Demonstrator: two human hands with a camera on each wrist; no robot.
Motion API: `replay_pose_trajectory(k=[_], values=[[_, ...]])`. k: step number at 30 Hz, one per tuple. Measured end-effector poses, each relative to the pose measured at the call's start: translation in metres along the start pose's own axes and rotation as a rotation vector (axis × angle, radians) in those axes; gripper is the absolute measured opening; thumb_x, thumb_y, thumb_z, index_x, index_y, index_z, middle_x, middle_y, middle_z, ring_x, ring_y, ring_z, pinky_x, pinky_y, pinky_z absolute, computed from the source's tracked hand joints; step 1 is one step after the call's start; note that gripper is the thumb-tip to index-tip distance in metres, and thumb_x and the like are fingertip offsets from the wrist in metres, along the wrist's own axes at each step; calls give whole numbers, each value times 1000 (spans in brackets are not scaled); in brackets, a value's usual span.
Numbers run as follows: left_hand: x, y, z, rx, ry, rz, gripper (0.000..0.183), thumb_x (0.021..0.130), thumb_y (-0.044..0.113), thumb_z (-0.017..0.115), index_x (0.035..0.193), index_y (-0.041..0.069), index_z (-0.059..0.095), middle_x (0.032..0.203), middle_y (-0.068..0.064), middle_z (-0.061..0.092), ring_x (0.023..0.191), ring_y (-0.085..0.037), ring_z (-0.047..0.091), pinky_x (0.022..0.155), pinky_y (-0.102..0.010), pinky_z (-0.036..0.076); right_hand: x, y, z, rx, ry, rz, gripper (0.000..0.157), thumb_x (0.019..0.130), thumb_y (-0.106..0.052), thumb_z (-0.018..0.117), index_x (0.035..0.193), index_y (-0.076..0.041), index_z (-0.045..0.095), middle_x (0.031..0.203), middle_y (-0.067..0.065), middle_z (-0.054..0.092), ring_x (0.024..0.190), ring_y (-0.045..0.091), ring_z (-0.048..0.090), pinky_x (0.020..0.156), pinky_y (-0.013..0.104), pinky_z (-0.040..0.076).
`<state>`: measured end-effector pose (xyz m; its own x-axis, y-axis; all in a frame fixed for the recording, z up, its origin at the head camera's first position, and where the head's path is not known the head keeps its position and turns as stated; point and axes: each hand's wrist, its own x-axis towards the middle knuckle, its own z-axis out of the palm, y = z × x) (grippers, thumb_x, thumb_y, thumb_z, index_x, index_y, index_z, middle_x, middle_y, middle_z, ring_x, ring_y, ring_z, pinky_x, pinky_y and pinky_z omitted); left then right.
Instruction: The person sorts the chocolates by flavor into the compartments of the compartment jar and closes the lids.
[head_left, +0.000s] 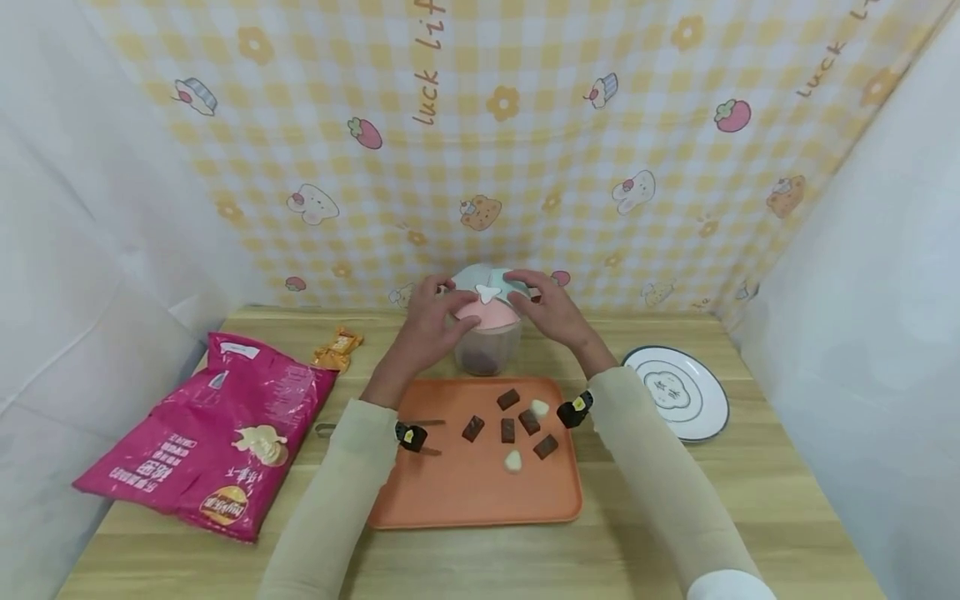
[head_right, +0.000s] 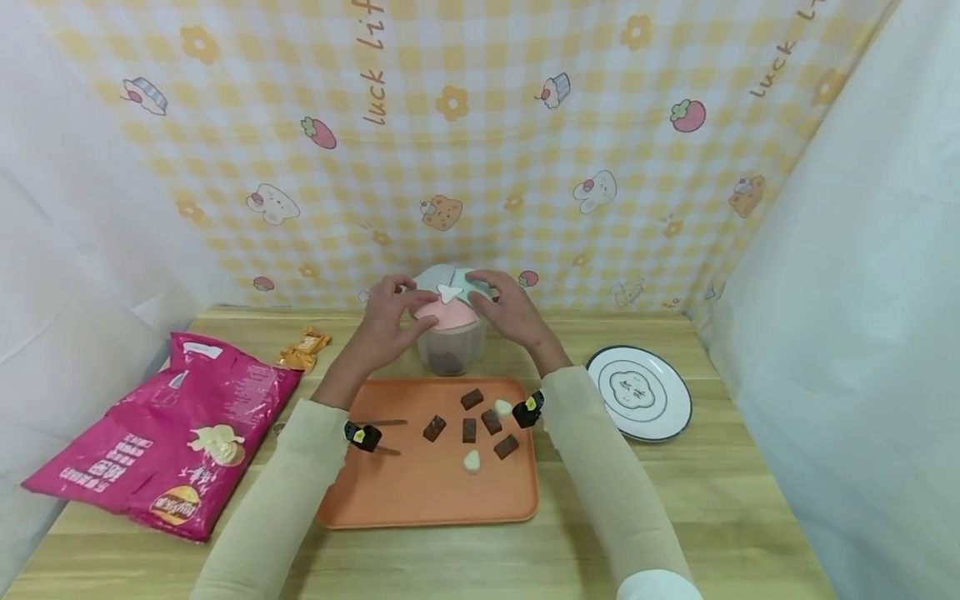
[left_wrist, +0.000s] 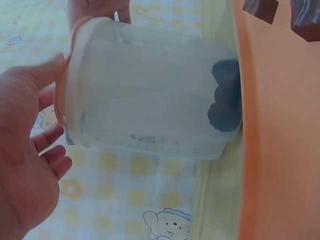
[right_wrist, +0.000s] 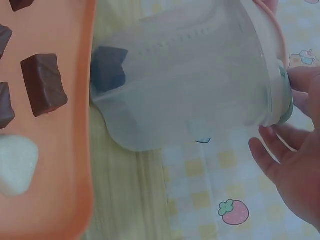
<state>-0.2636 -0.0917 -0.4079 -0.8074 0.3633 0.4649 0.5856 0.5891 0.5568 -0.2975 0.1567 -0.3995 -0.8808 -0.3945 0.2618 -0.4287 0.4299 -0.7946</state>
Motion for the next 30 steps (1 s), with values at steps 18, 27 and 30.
replay_pose_trajectory(k=[18,27,30], values=[[9,8,-2,45,-97,-146,58,88,53,79,131,16,71,131,-10,51,115,-28,48,93,-46,46,-7,-3,-2,-23,112,91,37,106,-15,59,141,-4,60,126,19,58,104,35,61,79,45,50],[10,7,-1,128,-96,-72,52,90,43,80,131,11,71,135,-12,52,120,-30,48,96,-47,45,-10,-3,-1,-57,99,78,38,105,-16,62,142,-5,60,123,16,54,102,34,59,78,44,51],[9,6,-4,115,-107,-33,46,95,36,77,132,9,71,139,-12,53,128,-31,46,104,-47,42,-11,-3,-2,-66,77,26,38,104,-13,63,141,-4,61,140,17,50,115,35,56,88,48,51]])
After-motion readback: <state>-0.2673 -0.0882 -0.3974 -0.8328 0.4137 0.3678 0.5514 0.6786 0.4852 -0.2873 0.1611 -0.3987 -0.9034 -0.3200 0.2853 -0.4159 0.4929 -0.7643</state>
